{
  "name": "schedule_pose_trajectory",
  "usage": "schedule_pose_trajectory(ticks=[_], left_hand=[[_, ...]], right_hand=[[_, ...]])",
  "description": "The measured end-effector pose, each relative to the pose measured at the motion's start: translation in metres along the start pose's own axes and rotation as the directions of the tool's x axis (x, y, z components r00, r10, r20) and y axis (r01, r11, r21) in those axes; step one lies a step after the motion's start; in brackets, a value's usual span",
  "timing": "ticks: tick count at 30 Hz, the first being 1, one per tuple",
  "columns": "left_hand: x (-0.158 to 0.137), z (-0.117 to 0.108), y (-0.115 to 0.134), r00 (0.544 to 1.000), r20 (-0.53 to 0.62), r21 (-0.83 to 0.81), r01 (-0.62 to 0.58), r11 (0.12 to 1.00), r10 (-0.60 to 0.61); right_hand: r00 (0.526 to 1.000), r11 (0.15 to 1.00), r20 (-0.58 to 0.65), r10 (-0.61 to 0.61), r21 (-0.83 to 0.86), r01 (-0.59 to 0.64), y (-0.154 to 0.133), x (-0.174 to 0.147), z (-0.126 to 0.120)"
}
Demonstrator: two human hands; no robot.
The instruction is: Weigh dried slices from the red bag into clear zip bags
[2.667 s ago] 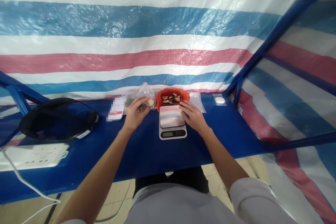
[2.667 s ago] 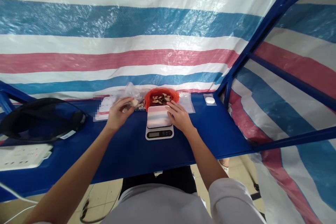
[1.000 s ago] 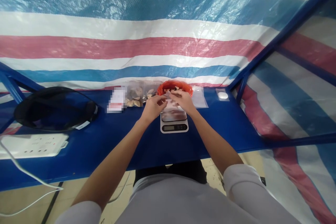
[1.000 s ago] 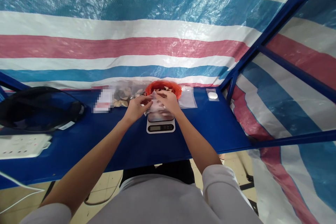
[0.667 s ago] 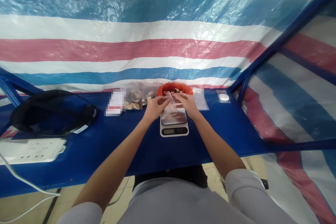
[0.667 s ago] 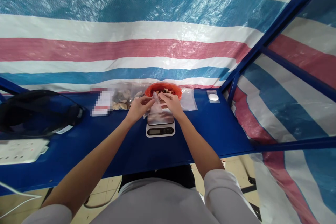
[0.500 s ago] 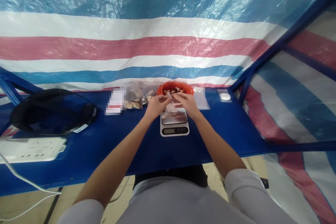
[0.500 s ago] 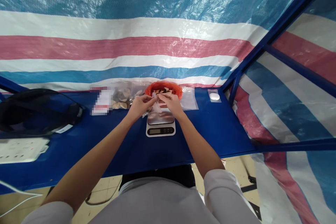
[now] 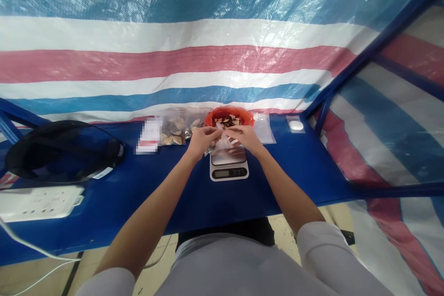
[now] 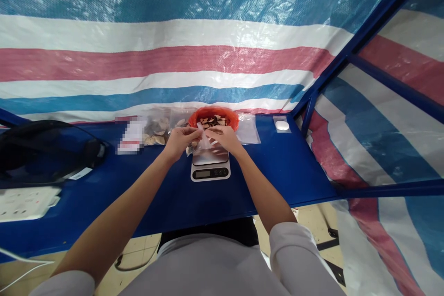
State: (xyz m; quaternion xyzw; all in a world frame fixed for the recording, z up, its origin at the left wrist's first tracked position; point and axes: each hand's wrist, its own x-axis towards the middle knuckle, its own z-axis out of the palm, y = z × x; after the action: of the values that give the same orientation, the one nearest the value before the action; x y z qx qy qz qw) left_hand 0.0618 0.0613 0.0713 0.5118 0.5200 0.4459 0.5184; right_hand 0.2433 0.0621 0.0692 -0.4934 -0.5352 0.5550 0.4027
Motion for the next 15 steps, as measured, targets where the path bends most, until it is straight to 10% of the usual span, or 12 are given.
schedule_pose_trajectory(ticks=[15], left_hand=[[-0.001,-0.006,0.011,0.988,-0.028,0.297,-0.135,0.945,0.150]], right_hand=[[0.971,0.914,0.005,-0.241,-0.336,0.228,-0.001,0.003,0.003]])
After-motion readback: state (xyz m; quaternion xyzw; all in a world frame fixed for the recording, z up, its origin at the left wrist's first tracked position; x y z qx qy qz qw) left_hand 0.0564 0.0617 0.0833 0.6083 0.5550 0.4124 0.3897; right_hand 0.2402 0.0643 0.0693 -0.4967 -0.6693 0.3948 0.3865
